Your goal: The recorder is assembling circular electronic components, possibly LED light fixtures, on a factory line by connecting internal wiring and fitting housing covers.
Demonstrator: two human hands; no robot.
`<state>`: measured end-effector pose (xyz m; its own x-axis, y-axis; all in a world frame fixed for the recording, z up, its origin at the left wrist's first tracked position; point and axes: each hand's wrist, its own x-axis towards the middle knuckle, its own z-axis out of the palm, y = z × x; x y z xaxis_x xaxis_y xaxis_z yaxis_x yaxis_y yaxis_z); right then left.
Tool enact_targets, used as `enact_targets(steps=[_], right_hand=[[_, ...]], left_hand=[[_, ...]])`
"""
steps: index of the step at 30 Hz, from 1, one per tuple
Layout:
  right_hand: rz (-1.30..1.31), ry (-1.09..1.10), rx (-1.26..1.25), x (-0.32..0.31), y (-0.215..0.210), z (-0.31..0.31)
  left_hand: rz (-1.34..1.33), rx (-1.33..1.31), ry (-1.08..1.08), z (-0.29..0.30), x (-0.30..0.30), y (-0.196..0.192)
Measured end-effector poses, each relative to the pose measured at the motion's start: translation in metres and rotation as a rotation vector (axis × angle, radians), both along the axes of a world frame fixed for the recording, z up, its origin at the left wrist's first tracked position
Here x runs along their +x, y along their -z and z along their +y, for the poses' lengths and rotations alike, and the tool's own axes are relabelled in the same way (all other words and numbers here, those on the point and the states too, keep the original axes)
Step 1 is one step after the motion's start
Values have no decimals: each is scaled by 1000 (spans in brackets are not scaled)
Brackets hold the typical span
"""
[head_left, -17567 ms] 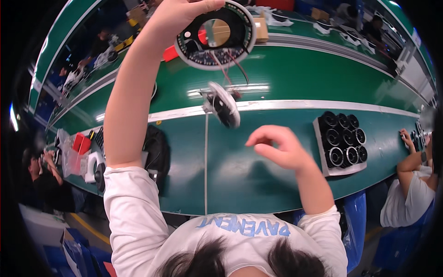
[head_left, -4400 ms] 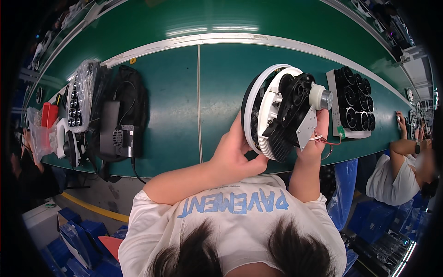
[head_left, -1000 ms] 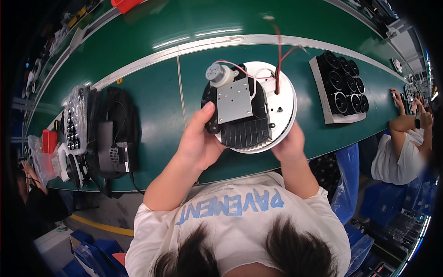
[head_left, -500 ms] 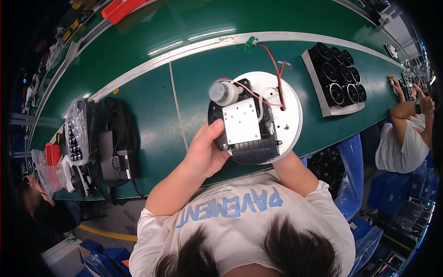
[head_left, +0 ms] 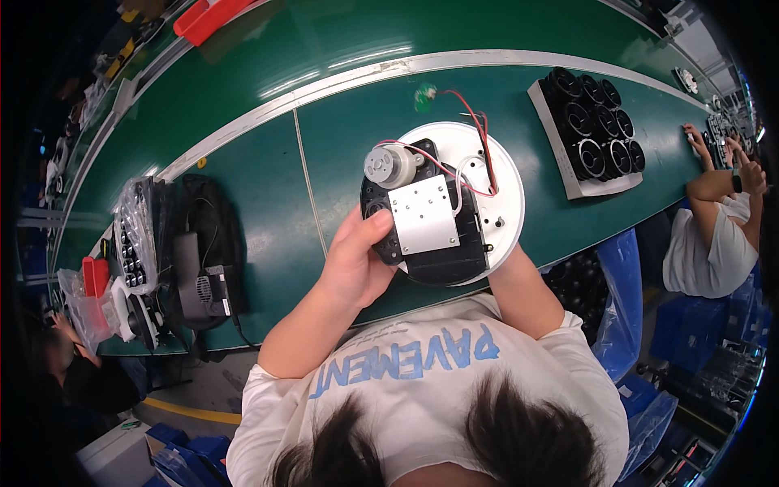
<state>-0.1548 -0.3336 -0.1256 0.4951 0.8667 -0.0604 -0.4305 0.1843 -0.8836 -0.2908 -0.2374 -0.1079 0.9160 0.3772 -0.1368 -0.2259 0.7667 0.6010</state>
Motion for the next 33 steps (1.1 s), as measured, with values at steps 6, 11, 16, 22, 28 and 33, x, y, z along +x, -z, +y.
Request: enact_targets(steps=[6, 11, 16, 22, 28, 33], right_hand=[[-179, 14, 86, 23, -20, -17], [-220, -2, 93, 11, -48, -18], [-221, -5, 74, 13, -38, -22], [-276, -51, 120, 25, -21, -22], [-446, -325, 14, 47, -24, -7], [-518, -305, 99, 61, -10, 21]], left_hand=[[-31, 112, -69, 12, -6, -9], [0, 177, -129, 12, -7, -12], [17, 183, -104, 12, -8, -8], [-10, 489, -306, 4, -11, -13], [137, 1454, -624, 5, -18, -32], [225, 1643, -681, 18, -11, -44]])
